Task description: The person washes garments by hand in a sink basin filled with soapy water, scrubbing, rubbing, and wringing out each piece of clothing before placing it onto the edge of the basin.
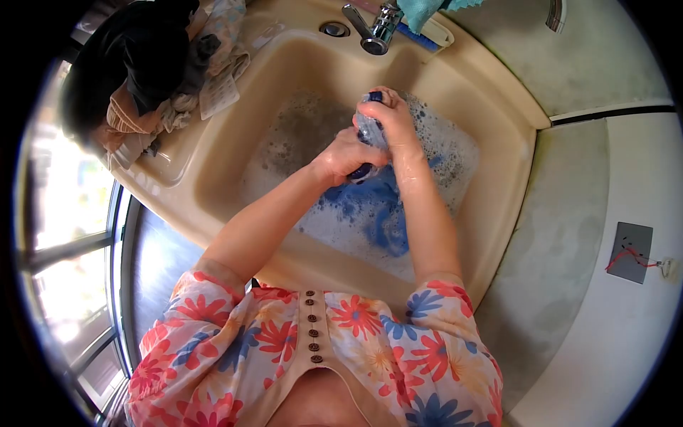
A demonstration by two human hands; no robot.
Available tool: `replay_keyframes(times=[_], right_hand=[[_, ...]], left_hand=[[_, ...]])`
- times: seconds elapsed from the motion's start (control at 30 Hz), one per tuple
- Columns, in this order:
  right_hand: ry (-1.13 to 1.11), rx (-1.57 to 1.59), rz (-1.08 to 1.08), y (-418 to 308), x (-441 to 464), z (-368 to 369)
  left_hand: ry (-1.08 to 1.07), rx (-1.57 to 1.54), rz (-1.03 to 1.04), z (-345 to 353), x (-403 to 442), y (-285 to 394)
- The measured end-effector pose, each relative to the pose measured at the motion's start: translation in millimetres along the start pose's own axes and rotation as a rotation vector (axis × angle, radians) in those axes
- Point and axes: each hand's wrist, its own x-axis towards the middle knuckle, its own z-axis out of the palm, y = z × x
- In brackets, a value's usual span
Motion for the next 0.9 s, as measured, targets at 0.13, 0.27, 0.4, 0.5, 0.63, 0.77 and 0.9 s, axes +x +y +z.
replay_keyframes(times=[0.13, 0.27, 0.4, 0.5, 0.63, 0.77, 0.9], right_hand=[[0.095, -0.022, -0.074, 53.9, 27.9, -10.1], [0.315, 0.029, -0.151, 79.3, 31.6, -0.4], [0.314, 0.158, -0.099, 98.4, 36.1, -12.2], [0.258, 0.399, 0.074, 90.2, 34.0, -22.8], [-0.023, 0.253, 0.102, 63.8, 15.7, -37.5], [-0.46, 0.433, -0.115, 40.0, 3.5, -49.1], [-0.664, 0.456, -0.282, 18.0, -0.5, -26.9]], left_hand=[[0.285, 0.852, -0.089, -16.8, 7.6, -9.9], [0.409, 1.143, -0.088, -21.0, 2.3, -11.4], [0.411, 1.282, -0.06, -23.5, 4.8, -14.9], [0.372, 1.313, 0.022, -12.4, -6.7, -1.5], [0.269, 1.02, 0.145, -12.6, -8.1, 0.8], [-0.118, -0.022, 0.023, -6.2, -12.7, 5.7], [-0.409, -0.608, -0.21, 0.8, -16.3, 2.0]])
